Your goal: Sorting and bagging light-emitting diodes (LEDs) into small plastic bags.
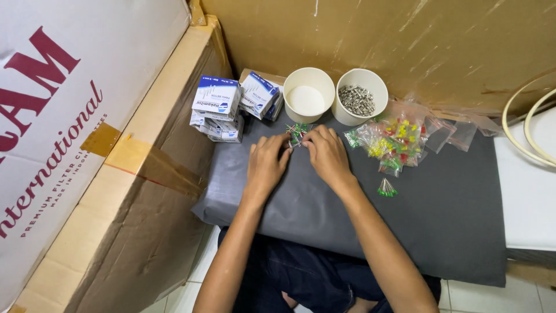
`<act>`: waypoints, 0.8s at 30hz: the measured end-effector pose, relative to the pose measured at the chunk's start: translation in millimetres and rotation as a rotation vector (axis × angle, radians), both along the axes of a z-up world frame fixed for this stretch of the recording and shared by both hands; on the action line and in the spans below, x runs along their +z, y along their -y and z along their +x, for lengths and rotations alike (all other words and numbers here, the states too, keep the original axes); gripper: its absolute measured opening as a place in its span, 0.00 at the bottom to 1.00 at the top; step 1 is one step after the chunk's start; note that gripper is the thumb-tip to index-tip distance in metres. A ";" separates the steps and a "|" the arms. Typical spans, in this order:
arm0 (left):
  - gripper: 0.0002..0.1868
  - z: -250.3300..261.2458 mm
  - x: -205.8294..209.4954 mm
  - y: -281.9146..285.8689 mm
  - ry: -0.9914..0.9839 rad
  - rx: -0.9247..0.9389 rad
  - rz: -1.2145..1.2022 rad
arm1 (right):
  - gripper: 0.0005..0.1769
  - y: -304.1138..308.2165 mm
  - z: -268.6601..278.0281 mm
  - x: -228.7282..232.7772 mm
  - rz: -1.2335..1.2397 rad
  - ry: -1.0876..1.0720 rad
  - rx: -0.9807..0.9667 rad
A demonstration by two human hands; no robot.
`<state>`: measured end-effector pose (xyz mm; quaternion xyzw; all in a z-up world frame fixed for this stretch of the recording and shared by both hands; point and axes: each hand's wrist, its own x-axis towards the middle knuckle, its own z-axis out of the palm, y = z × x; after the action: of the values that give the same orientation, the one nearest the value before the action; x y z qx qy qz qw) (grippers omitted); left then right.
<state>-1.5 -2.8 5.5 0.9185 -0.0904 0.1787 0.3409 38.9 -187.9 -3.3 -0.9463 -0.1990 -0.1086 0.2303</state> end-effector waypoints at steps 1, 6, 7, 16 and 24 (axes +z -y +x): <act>0.17 0.1 -0.6 -0.8 -0.004 0.000 0.000 | 0.04 0.1 -0.1 -0.8 0.000 -0.004 0.000; 0.11 -2.2 4.9 1.1 0.034 0.004 0.003 | 0.04 4.0 -0.9 -0.8 -0.010 0.016 -0.009; 0.11 -2.9 4.1 1.0 0.032 0.003 0.003 | 0.04 5.3 -2.9 0.7 -0.011 0.015 -0.010; 0.12 -1.6 0.2 1.2 0.056 0.017 0.014 | 0.07 12.5 -10.3 10.3 0.064 -0.014 -0.040; 0.15 -2.3 -7.9 0.6 0.070 0.007 0.106 | 0.09 16.2 -21.9 15.9 0.106 -0.025 -0.032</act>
<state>-3.8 -3.4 -2.4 0.9288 -0.1081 0.2067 0.2879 17.0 -204.0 12.6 -0.9372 -0.1751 -0.1108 0.2807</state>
